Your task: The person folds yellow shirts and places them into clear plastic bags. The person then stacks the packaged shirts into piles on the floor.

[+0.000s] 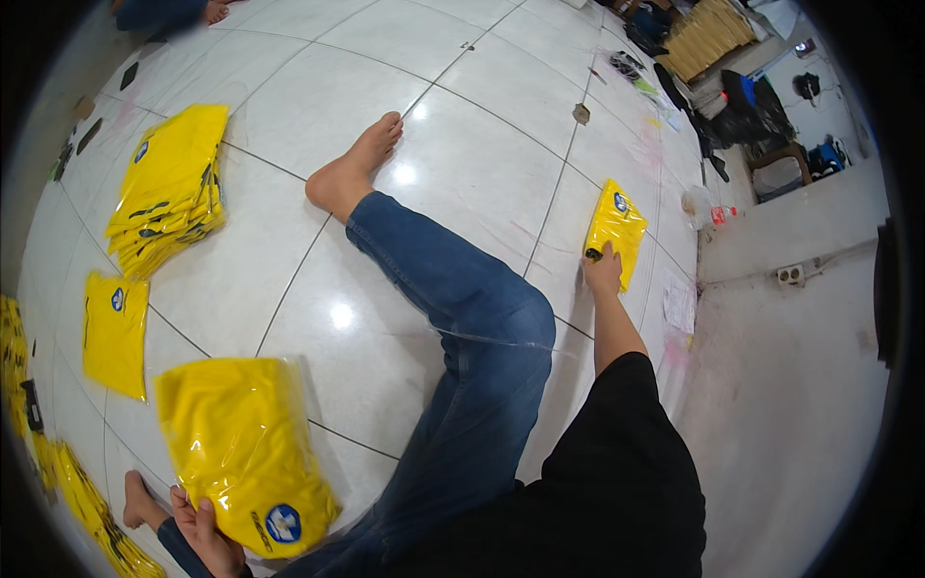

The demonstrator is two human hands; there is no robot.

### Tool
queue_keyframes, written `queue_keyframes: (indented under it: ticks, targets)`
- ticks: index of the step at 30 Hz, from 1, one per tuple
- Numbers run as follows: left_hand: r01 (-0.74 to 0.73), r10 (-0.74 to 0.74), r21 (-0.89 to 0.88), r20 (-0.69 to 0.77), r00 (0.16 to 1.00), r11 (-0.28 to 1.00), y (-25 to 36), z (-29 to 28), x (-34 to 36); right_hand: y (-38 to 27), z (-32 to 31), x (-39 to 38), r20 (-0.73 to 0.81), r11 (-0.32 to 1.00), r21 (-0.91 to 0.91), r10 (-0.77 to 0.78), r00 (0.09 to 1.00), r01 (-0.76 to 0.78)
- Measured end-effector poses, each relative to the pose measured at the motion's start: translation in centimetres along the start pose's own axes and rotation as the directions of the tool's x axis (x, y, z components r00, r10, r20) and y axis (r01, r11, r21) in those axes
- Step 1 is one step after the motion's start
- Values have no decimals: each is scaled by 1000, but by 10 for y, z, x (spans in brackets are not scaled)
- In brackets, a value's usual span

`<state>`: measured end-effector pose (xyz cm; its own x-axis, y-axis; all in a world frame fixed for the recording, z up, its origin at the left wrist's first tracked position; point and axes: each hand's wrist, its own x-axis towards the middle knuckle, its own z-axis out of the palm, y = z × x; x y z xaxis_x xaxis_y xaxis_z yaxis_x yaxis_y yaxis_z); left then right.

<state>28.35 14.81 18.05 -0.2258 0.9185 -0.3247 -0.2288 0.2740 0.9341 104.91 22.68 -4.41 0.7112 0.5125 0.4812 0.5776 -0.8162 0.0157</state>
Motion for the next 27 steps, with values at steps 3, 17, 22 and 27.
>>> queue_keyframes:
  ticks: [3,17,22,27]
  targets:
    - [126,-107,67,-240,965,990,-64,-66,-6,-6,-3,24,336,985,155,22,942,-79]
    - [101,-86,198,-83,993,975,-106,-61,-5,-192,-302,96,-552,248,700,-406,728,669]
    - [113,-115,-36,-65,991,993,-83,-65,0,-270,-407,-66,-787,-273,343,-606,116,899]
    - [335,-340,-431,69,938,838,-124,-116,5,-280,-426,-243,-281,-448,661,-892,-355,602]
